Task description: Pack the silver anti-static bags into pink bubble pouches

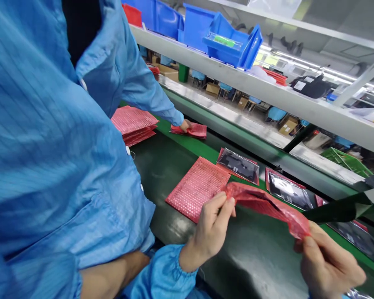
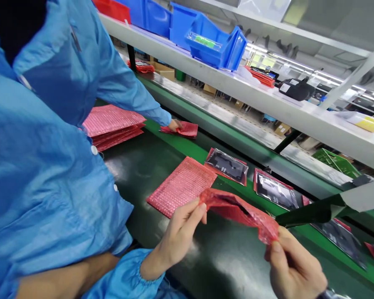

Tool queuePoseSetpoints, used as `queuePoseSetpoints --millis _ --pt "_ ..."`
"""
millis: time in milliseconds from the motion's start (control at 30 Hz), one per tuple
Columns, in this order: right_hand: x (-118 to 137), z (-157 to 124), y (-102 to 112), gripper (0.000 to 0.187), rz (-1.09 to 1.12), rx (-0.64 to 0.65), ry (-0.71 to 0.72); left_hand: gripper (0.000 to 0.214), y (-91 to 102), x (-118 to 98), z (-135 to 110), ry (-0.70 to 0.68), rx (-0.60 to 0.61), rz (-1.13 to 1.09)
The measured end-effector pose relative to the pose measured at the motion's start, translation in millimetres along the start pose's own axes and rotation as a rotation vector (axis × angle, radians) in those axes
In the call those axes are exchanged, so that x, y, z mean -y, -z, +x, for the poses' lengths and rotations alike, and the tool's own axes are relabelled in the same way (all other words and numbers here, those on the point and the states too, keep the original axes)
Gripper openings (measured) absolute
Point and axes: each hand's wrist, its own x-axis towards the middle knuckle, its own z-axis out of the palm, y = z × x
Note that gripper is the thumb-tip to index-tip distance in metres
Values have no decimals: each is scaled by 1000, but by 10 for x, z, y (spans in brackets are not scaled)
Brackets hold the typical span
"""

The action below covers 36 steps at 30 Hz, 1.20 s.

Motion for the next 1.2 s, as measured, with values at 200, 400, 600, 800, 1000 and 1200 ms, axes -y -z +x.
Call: queuePoseSetpoints --millis 200,400,600,800,1000,1200 --pt "-386 -324 -1265 15 7 338 152 41 400 709 54 9 -444 121" --pt "-320 -902 -2184 21 21 677 44 84 888 1590 -362 -3 -583 712" --pt "-117 -1020 -2195 21 72 720 -46 70 997 1798 -453 -30 -422 1091" --pt "-388 -756 -2039 27 26 639 -364 64 947 1724 -409 1 -362 1204" --pt "-1331 71 -1778 27 -133 343 -778 61 947 1695 -396 5 -344 1239" --pt "-2084 935 -1743 24 -230 311 -1120 58 908 1741 -390 -30 -405 1208"
